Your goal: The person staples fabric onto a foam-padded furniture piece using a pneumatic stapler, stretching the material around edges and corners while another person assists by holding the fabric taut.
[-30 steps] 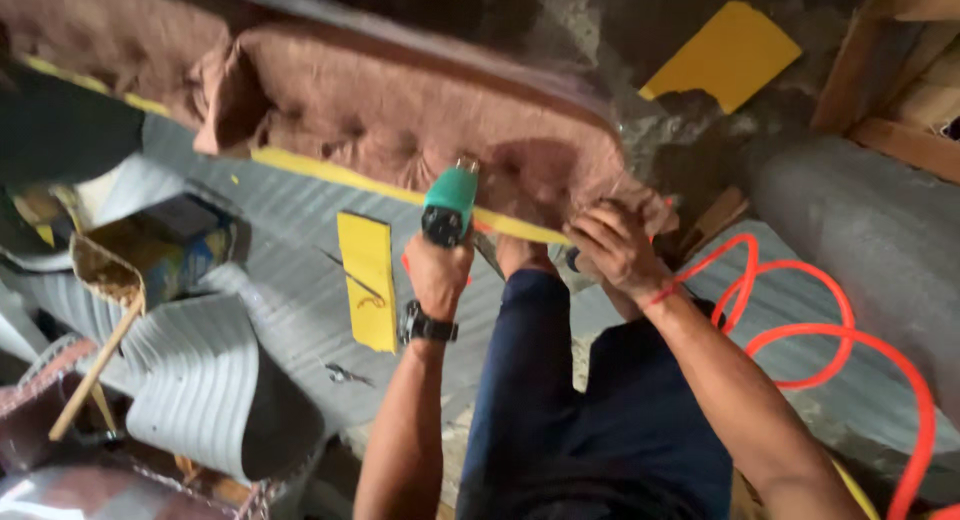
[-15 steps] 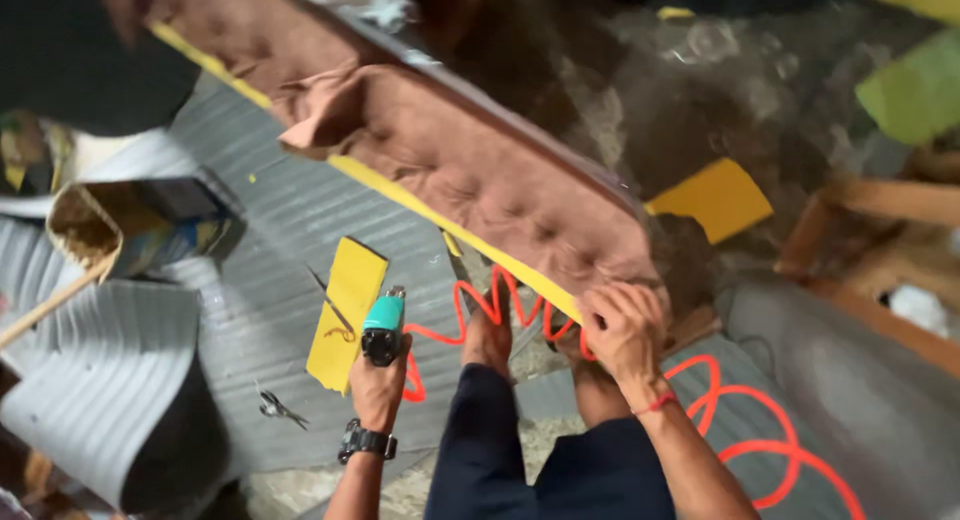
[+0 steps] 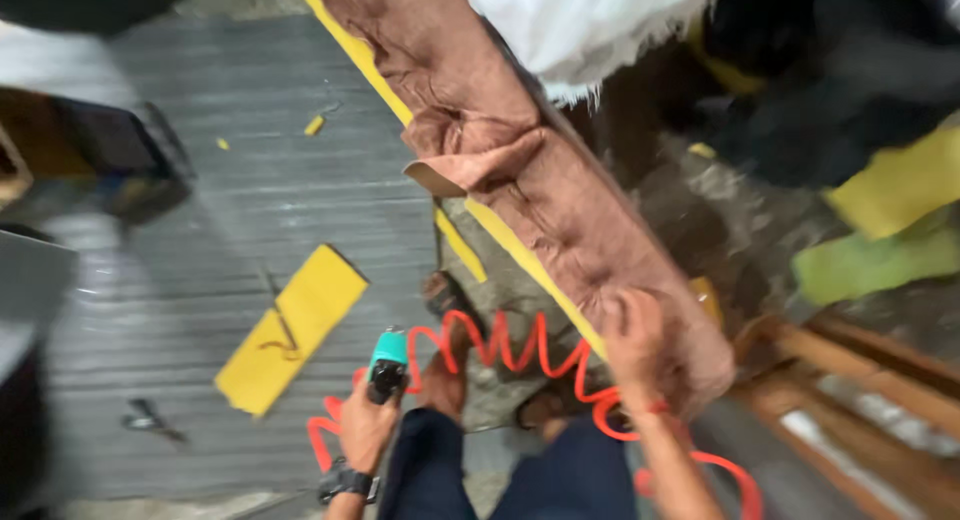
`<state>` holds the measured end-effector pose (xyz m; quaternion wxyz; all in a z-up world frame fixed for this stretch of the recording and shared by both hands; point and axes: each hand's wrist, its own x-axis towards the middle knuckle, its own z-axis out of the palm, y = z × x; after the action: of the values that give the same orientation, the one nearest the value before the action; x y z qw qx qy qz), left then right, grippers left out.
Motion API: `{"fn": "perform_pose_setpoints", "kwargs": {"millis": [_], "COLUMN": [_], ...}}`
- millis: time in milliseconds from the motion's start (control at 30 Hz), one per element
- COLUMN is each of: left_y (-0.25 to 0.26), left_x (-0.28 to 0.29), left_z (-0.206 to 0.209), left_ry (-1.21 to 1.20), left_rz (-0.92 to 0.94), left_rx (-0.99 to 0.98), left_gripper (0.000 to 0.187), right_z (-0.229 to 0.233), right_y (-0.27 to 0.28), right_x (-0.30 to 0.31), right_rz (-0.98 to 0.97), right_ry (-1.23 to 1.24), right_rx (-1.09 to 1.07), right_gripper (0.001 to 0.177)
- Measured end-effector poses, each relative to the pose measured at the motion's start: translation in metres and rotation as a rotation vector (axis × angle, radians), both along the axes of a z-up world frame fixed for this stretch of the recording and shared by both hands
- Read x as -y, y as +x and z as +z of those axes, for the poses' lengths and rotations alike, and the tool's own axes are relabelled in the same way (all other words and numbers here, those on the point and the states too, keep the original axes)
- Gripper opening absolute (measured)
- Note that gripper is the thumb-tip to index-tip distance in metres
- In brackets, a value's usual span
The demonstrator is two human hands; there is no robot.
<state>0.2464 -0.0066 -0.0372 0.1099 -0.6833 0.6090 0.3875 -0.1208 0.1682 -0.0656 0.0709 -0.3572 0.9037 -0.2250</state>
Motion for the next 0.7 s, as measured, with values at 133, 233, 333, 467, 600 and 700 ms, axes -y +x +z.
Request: {"fn": "perform_pose_setpoints", "kwargs": {"millis": [133,233,333,467,600,700], "left_y": [-0.001,-0.006,-0.012,-0.055,-0.119,-0.149], "left_x": [0.024,0.037,0.043,0.061,0.074,0.084], "left_z": [0.001,-0.003,-0.004,0.014,0.041,0.070], "left_ry": [-0.063,0.007,0.016,-0.033,-0.086,0.040], "left_rz": [0.028,0.111,0.180,0.250,0.266,0.280], "left_rx": [-0.114,-0.093,-0.094,-0.120,-0.260,-0.285], "left_gripper": [0.048,0.045,0.041,0.040,0.033,0.035], "right_z": [0.019,0.040,0.046,0.049,0.027,0.023], "right_y": [-0.021,-0.061,-0.075,-0.074,-0.077,-0.070], "right_x": [0.160,0.257,0.279,0.231,0.207,0.208], "right_rz": [0.432,0.771,1.011,1.036,0.971,0.985], "right_ry": [-0.215,-0.041,0.124,-0.065,-0.210,-0.161], "right_rx": [0.017,-0.072,0.048,0.072,0.030,0.106], "right_gripper": [0.058,0.058,0.041,0.013,0.020,0.030]}}
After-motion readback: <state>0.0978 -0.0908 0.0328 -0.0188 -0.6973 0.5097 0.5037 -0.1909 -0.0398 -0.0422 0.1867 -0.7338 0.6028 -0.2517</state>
